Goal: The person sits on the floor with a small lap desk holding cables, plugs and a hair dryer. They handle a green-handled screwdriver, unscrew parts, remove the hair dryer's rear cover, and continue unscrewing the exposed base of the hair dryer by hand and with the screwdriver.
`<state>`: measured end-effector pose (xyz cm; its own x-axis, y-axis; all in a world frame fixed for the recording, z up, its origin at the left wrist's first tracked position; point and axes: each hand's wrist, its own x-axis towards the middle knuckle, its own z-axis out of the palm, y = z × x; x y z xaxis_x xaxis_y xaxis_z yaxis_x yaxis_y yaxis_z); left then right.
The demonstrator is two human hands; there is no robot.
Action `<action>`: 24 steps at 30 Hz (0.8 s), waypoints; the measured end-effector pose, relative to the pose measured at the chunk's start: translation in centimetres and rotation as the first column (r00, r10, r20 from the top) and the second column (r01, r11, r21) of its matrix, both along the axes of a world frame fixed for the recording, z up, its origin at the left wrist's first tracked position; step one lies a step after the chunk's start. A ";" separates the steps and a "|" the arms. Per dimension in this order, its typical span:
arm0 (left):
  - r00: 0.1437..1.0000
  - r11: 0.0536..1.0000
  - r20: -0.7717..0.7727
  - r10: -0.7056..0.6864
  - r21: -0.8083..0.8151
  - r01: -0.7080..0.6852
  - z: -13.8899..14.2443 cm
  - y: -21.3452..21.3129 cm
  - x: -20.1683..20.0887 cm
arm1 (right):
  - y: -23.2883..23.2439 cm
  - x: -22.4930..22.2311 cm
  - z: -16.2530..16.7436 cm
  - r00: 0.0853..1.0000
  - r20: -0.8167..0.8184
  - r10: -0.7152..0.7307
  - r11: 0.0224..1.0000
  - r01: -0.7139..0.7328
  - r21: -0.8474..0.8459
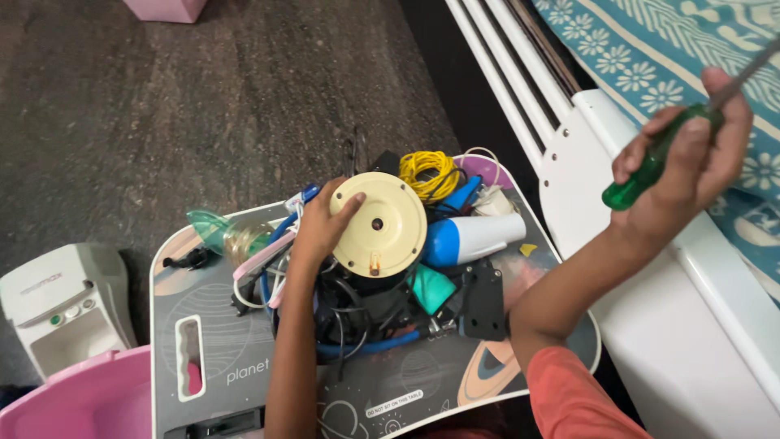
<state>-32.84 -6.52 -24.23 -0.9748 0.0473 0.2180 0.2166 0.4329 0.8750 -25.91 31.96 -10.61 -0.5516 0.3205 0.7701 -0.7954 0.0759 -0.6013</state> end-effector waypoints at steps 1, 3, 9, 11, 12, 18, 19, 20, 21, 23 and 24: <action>1.000 1.000 0.015 0.009 -0.012 -0.009 -0.1 0.1 -0.1 | 0.1 -0.2 -0.5 1.000 -0.007 -0.001 1.000 0.001 -0.005; 0.999 0.999 0.043 0.026 -0.035 -0.025 0.0 0.1 -0.2 | 0.2 -1.0 -1.2 1.000 -0.018 0.014 0.999 -0.014 -0.036; 0.997 0.999 0.073 0.023 -0.035 -0.020 0.3 0.2 -0.2 | -0.2 -2.4 -1.9 1.000 -0.014 0.010 0.999 -0.011 -0.038; 0.998 0.999 0.060 0.021 -0.034 -0.019 0.4 0.2 -0.2 | -0.3 -2.2 -2.0 1.000 0.001 0.015 0.999 -0.015 -0.044; 0.998 0.999 0.054 0.020 -0.033 -0.018 0.5 0.2 -0.2 | -0.2 -2.0 -2.0 1.000 0.007 0.017 0.999 -0.017 -0.048; 0.996 0.999 0.079 0.029 -0.033 -0.027 0.5 0.4 -0.2 | 0.8 -1.9 -2.6 0.999 0.022 0.040 0.993 -0.038 -0.111; 0.996 0.999 0.086 0.027 -0.027 -0.025 0.6 0.4 -0.1 | 1.1 -2.0 -2.6 0.999 0.026 0.037 0.994 -0.034 -0.104; 0.995 1.000 0.092 0.024 -0.020 -0.022 0.5 0.4 -0.1 | 1.3 -2.0 -2.8 0.999 0.027 0.037 0.994 -0.034 -0.106; 0.995 1.000 0.097 0.021 -0.013 -0.020 0.5 0.4 -0.2 | 1.5 -2.0 -2.9 0.999 0.028 0.036 0.994 -0.033 -0.107; 0.995 1.000 0.098 0.018 -0.018 -0.016 0.6 0.4 -0.2 | 1.7 -1.9 -3.1 0.999 0.026 0.040 0.993 -0.037 -0.114; 0.995 1.000 0.099 0.017 -0.020 -0.015 0.6 0.4 -0.1 | 1.8 -1.7 -3.2 0.999 0.026 0.040 0.993 -0.037 -0.112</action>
